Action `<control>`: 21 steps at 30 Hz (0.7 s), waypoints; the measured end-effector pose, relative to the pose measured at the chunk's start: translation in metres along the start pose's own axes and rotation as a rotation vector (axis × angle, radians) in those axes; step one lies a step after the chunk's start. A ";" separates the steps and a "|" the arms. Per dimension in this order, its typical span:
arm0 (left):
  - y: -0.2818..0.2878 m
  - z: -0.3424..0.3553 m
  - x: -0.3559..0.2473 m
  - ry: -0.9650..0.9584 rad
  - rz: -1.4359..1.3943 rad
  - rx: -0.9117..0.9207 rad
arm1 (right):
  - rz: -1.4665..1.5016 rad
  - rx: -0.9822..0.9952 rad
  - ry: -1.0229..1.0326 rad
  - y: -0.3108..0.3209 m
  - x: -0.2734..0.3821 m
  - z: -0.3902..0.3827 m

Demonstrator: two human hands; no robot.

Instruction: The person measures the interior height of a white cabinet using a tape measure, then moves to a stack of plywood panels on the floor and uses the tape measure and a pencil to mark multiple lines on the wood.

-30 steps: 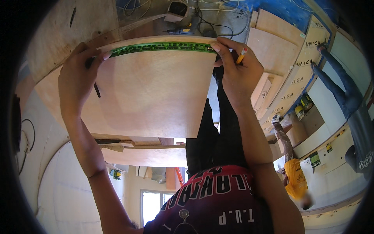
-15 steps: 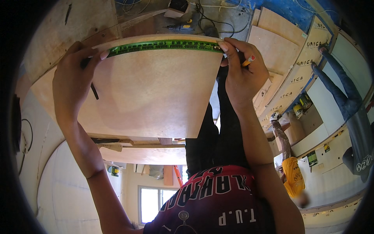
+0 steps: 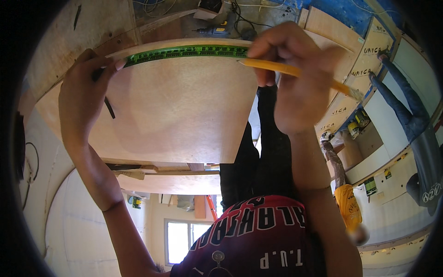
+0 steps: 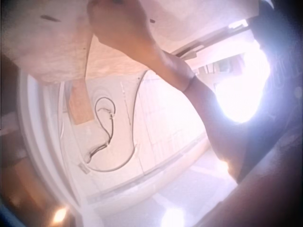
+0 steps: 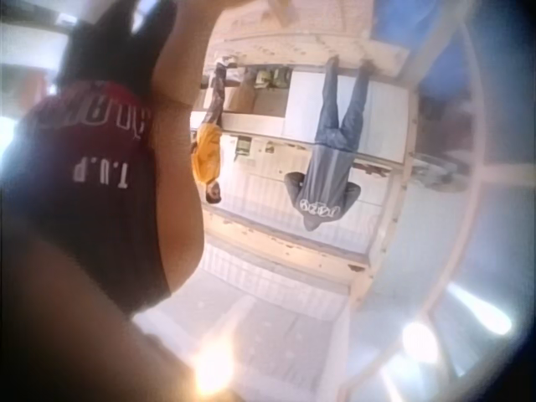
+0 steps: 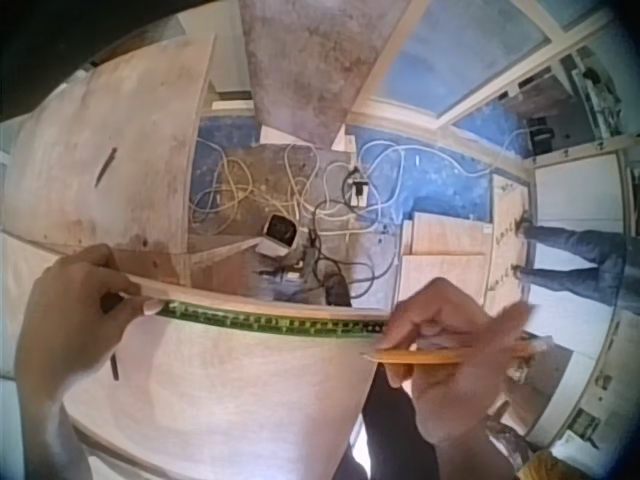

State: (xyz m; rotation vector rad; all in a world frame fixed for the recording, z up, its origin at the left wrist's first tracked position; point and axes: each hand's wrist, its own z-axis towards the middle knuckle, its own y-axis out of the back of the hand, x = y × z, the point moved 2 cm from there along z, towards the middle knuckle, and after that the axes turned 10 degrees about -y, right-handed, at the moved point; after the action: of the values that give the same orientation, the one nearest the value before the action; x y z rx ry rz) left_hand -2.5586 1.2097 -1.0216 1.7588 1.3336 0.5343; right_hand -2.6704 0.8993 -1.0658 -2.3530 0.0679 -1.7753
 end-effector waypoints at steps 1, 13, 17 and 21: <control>0.000 0.000 0.000 -0.006 0.000 -0.009 | 0.000 0.044 -0.006 -0.004 -0.003 0.002; -0.013 -0.003 0.010 -0.020 -0.065 -0.042 | -0.529 -0.112 0.156 -0.050 -0.032 0.013; -0.008 -0.002 0.002 0.008 -0.051 -0.011 | -0.590 -0.138 0.186 -0.048 -0.033 0.013; -0.009 0.000 0.002 -0.004 -0.001 -0.006 | -0.694 -0.130 0.271 -0.050 -0.033 0.013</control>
State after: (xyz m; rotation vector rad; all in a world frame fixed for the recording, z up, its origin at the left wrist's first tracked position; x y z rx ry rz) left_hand -2.5633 1.2127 -1.0290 1.7535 1.3286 0.5338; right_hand -2.6708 0.9547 -1.0920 -2.3722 -0.6942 -2.4447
